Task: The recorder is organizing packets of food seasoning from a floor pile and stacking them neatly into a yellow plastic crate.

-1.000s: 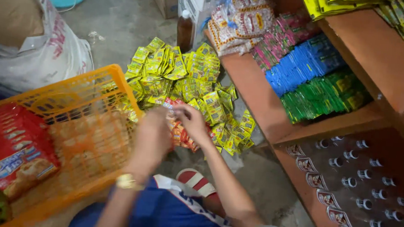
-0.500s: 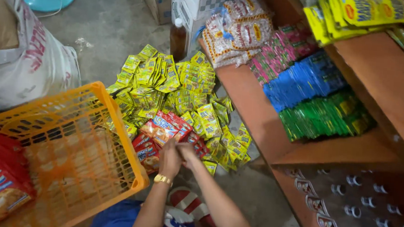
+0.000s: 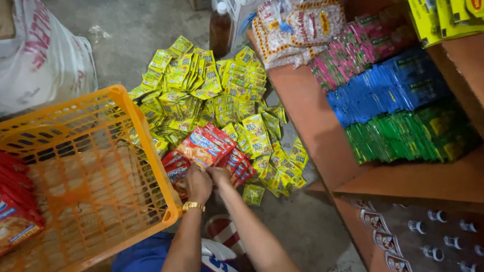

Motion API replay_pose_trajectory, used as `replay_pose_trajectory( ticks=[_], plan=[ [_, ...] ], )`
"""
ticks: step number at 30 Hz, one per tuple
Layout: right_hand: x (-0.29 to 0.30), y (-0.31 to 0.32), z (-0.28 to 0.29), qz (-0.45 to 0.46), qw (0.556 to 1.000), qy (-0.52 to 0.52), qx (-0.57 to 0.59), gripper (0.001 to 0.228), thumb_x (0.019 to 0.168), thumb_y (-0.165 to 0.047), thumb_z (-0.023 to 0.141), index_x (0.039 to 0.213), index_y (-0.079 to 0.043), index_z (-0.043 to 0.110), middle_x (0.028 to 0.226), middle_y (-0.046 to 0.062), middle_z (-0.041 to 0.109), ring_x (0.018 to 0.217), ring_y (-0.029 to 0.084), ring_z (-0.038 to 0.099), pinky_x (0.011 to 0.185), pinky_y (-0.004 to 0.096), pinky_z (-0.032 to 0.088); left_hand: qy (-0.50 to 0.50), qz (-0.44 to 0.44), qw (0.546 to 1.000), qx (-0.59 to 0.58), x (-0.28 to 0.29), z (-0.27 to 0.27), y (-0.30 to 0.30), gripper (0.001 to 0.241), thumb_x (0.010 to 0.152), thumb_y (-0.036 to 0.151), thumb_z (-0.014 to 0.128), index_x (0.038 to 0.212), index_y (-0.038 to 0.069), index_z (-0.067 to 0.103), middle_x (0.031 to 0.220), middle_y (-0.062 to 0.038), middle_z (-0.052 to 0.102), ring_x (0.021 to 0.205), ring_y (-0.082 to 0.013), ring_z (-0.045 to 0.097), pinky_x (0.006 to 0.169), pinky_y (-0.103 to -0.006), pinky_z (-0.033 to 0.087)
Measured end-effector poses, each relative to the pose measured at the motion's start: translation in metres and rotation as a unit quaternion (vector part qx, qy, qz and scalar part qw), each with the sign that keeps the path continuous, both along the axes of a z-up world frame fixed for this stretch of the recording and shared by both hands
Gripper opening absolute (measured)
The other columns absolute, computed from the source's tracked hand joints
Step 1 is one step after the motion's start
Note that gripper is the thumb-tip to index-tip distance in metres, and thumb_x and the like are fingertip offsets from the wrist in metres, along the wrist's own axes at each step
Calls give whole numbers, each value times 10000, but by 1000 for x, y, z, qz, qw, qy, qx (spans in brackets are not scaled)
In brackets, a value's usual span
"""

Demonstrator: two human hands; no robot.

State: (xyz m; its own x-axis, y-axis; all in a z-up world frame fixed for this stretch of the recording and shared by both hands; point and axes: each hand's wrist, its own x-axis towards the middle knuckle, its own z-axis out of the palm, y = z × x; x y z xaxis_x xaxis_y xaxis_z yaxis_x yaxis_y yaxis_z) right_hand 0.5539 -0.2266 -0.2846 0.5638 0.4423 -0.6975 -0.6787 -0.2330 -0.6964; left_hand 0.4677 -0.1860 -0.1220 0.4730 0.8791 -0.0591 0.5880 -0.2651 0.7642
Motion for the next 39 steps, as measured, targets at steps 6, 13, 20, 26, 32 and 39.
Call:
replay_pose_trajectory(
  ticks=[6,13,20,26,32,39],
  plan=[
    [-2,-87,132,148,979,131,-37,304,948,-371,609,1065,-91,630,896,97,772,728,207,762,585,328,587,66,8,998,13,-4,-4,-8,400,827,64,602,1180,-121,571,1151,-356,620,1060,-497,599,910,-547,486],
    [7,-83,91,121,992,1,-45,297,935,-347,720,1168,-164,701,938,11,757,768,154,725,577,304,560,186,-98,977,-45,-8,-8,-16,326,832,151,640,1105,-25,656,1118,-292,692,1091,-448,655,982,-526,502],
    [16,-86,71,96,985,-132,57,328,885,-160,727,1191,-47,691,1066,30,762,915,138,722,817,344,598,117,-88,989,-7,-15,-33,-18,384,796,171,671,1125,-26,644,1113,-310,674,997,-502,658,871,-584,507],
    [32,-135,105,52,985,-127,104,361,857,-81,700,1214,-49,658,1124,50,739,989,156,705,918,358,565,60,-113,990,-62,-8,-69,-22,348,874,224,672,1122,-20,657,1035,-284,692,981,-486,667,851,-579,518],
    [58,-176,128,41,984,-114,132,350,877,-94,708,1218,-26,665,1122,63,745,992,165,715,916,356,574,-42,-193,950,-240,4,-63,-32,252,891,173,717,1071,-3,723,889,-149,738,801,-276,692,699,-410,551],
    [68,-186,215,41,984,-149,93,392,832,-154,831,1174,-12,703,1099,87,767,971,168,731,902,353,583,-231,-171,874,-391,21,-44,-64,128,870,-21,736,997,-33,733,805,-63,743,608,-114,666,542,-275,529]
  ],
)
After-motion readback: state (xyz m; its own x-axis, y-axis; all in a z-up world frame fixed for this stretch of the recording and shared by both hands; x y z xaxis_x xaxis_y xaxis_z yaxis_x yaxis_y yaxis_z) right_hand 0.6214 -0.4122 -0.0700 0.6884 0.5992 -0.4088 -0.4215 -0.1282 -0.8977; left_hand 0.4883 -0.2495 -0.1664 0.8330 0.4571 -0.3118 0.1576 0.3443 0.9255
